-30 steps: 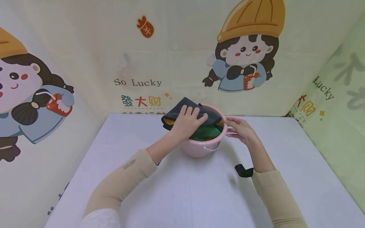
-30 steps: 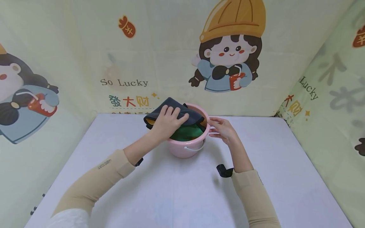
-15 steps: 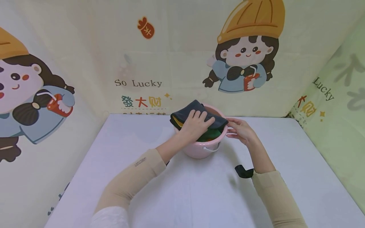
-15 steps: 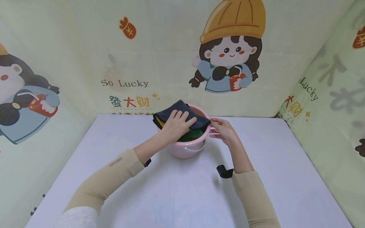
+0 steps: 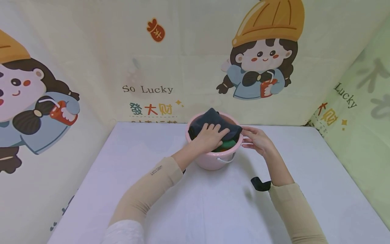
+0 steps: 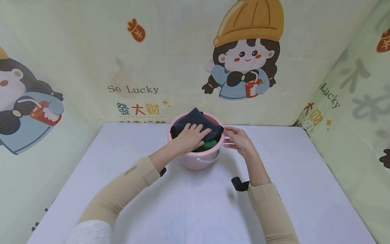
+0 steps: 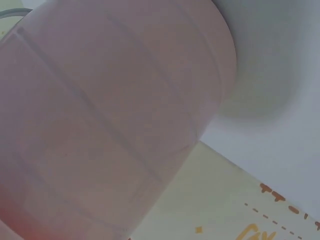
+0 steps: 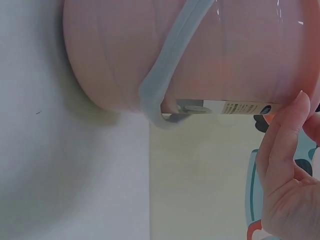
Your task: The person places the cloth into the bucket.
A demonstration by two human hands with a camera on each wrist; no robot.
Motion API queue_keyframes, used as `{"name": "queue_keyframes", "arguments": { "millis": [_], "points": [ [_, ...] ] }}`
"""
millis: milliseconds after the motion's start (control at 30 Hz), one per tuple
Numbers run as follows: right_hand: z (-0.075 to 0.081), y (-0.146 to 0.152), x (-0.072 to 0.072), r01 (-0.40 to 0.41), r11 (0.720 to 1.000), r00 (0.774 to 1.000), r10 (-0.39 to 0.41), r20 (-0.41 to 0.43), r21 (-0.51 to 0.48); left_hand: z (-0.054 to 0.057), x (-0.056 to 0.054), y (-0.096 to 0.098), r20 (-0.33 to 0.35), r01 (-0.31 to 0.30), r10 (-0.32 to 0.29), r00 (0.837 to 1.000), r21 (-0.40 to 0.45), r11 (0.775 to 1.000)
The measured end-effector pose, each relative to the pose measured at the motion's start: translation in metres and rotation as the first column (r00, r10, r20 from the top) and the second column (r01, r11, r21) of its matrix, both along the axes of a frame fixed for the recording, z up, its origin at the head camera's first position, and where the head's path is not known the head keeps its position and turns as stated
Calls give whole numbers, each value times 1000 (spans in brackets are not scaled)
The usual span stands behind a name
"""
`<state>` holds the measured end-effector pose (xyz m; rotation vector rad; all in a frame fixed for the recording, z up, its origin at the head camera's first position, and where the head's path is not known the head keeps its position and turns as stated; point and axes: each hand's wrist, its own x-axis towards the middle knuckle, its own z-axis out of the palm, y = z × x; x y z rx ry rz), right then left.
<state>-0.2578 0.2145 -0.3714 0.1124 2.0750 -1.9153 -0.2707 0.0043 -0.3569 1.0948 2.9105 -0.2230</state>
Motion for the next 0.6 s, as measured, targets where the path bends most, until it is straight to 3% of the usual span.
{"name": "queue_keyframes", "arguments": {
  "millis": [367,600],
  "points": [
    [-1,0,-1,16,1000,1000,-16,4,24,-3,-7,2,162,-33,50,986,-111,993],
    [-1,0,-1,18,999,1000,-18,-1,26,-6,-15,2,304,-53,86,949,-115,992]
  ]
}}
